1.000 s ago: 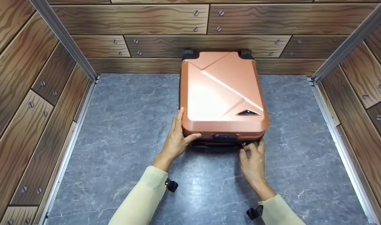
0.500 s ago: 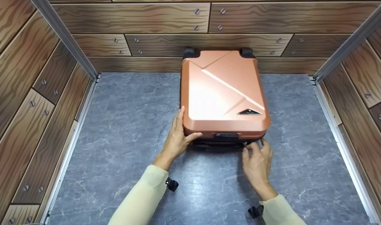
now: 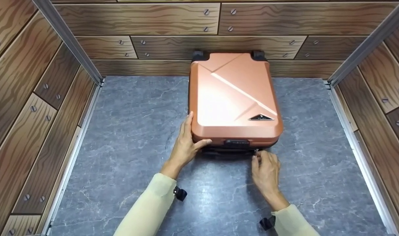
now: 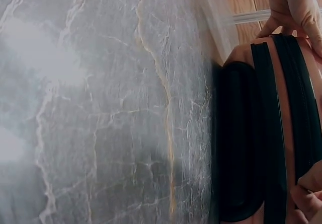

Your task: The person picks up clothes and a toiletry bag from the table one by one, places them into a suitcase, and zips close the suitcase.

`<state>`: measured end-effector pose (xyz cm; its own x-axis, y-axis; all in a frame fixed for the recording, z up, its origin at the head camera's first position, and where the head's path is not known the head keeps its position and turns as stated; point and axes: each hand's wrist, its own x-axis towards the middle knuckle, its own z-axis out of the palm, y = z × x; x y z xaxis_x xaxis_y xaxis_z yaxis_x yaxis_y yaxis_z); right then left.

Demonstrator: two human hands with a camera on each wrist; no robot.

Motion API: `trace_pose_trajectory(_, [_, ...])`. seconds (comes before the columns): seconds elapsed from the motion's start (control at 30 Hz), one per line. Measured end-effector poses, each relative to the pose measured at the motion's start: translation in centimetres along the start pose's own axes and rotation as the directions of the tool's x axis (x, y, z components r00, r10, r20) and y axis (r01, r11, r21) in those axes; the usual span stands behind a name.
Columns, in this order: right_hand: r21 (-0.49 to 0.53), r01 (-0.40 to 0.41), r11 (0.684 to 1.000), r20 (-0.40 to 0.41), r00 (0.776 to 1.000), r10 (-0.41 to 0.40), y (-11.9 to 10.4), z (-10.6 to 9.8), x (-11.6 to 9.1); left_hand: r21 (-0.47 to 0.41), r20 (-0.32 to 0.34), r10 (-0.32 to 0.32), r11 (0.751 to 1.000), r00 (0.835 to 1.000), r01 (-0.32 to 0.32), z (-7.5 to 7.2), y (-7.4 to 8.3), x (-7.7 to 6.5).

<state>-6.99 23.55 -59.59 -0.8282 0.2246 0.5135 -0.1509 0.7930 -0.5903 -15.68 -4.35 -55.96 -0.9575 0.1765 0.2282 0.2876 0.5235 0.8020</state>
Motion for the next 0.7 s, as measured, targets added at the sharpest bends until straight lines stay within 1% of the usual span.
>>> trace_pose_trajectory(0.2, [0.019, 0.064, 0.998, 0.012, 0.998, -0.064, -0.16, 0.14, 0.18, -0.002, -0.008, 0.009, 1.000, 1.000, -0.009, 0.05, -0.01, 0.04])
trace_pose_trajectory(0.37, [0.031, 0.081, 0.996, 0.029, 0.996, -0.082, -0.28, 0.32, 0.15, 0.005, -0.001, 0.019, 1.000, 1.000, -0.019, 0.01, -0.09, -0.03])
trace_pose_trajectory(0.47, [0.030, 0.069, 0.997, 0.033, 0.997, -0.070, -0.24, 0.32, 0.21, 0.004, 0.001, 0.019, 1.000, 1.000, -0.019, -0.03, -0.05, -0.05])
trace_pose_trajectory(0.7, [0.037, -0.036, 0.999, 0.086, 0.996, 0.033, -0.17, 0.20, 0.23, 0.007, 0.003, 0.007, 1.000, 1.000, -0.007, -0.05, 0.04, -0.03])
